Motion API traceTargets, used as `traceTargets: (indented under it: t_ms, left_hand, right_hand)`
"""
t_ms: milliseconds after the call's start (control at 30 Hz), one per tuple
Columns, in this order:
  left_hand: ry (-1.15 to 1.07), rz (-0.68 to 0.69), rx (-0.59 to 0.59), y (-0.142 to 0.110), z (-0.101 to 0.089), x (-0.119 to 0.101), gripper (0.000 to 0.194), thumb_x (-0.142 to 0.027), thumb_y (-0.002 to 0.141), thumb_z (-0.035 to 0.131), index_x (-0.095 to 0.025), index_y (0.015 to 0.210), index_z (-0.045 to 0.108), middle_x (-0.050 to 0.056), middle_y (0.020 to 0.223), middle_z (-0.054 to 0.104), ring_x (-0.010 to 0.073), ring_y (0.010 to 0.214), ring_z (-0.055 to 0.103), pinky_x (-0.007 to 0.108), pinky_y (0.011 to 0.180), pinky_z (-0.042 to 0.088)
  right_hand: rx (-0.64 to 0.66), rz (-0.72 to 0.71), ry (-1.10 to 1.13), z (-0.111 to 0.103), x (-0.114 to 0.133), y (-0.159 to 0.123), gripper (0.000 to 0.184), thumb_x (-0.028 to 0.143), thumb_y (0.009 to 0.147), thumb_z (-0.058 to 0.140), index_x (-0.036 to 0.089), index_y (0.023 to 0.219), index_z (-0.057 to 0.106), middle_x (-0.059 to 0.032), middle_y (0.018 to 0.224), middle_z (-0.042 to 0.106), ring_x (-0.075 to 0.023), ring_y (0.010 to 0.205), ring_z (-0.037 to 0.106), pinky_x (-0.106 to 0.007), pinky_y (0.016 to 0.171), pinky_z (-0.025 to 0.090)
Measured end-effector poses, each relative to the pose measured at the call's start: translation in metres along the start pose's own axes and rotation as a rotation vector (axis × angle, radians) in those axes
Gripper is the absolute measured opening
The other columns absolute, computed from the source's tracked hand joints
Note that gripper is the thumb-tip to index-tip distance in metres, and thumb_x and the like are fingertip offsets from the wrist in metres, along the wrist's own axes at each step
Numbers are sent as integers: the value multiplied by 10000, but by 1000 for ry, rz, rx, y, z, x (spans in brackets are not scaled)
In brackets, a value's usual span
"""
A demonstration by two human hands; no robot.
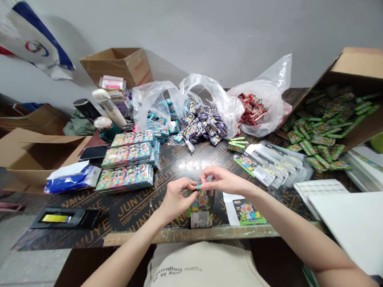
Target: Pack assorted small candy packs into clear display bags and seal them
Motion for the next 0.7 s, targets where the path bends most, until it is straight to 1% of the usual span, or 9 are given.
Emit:
traceTargets:
  t_ms: [100, 167, 300, 433, 500, 567, 600, 633, 700]
  left_hand:
    - [9, 15, 14, 0, 0, -7, 48, -156, 709, 575, -163, 663, 587, 60, 778, 669, 175, 744, 633, 295, 685, 483]
    - [21, 7, 2, 0, 0, -8, 75, -192, 717, 595, -161, 649, 585, 59, 766, 668, 170, 728, 628, 292, 679, 476]
    - [40, -15, -82, -2, 0, -3, 198, -280, 663, 693, -161, 584, 556, 47, 689, 661, 162, 651, 616, 279, 626, 465]
    - [39, -9, -145, -4, -1, -3, 213, -249, 686, 676, -161, 554, 534, 44, 678, 659, 146, 624, 610, 258, 592, 451]
    - [46, -8, -151, -5, -1, -3, 196, -235, 696, 665, -157, 563, 543, 45, 690, 658, 144, 638, 611, 257, 605, 453]
    - [31, -49, -146, -7, 1, 3, 152, -245, 696, 668, -155, 615, 576, 38, 703, 653, 147, 661, 612, 260, 630, 464]
    - [4, -94, -146, -8, 3, 10, 126, -254, 691, 673, -155, 674, 596, 34, 723, 654, 148, 674, 613, 261, 640, 471]
    - [-39, -152, -144, -11, 6, 19, 146, -262, 681, 684, -157, 752, 611, 31, 752, 657, 151, 692, 615, 262, 650, 481]
    - [-169, -278, -96, -19, 18, 39, 262, -276, 674, 692, -158, 892, 610, 34, 816, 669, 164, 733, 627, 273, 670, 503]
  right_hand:
    - [72, 43, 43, 7, -8, 4, 212, 350, 740, 610, 148, 693, 564, 28, 646, 537, -94, 595, 469, -199, 549, 356]
    - [94, 56, 74, 8, -9, 6, 208, 336, 733, 613, 138, 688, 564, 31, 629, 531, -87, 585, 457, -194, 542, 345]
    - [113, 97, 129, 8, -11, 8, 211, 324, 721, 607, 138, 651, 536, 47, 587, 492, -75, 552, 423, -192, 523, 321]
    - [112, 153, 171, 9, -18, 9, 221, 325, 696, 618, 144, 627, 513, 58, 552, 476, -65, 508, 394, -188, 485, 292]
    - [88, 157, 181, 9, -23, 9, 223, 321, 683, 632, 142, 620, 513, 57, 543, 485, -63, 499, 398, -185, 476, 287]
    - [37, 155, 213, 11, -29, 8, 221, 312, 672, 645, 143, 628, 509, 57, 532, 493, -62, 485, 414, -182, 470, 298]
    - [-2, 155, 233, 11, -33, 8, 207, 304, 674, 644, 146, 661, 511, 62, 521, 493, -63, 473, 425, -180, 466, 309]
    - [-45, 156, 243, 10, -39, 8, 189, 292, 683, 636, 150, 718, 516, 69, 510, 492, -66, 461, 436, -179, 463, 322]
    - [-166, 161, 182, -3, -53, 6, 195, 255, 722, 588, 165, 876, 510, 75, 518, 513, -79, 459, 474, -183, 471, 360]
Point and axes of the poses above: each hand's wrist, its own y-axis towards the middle knuckle, its own z-axis out of the palm, x = y × z, the point moved 10 cm from there along y, towards the middle knuckle
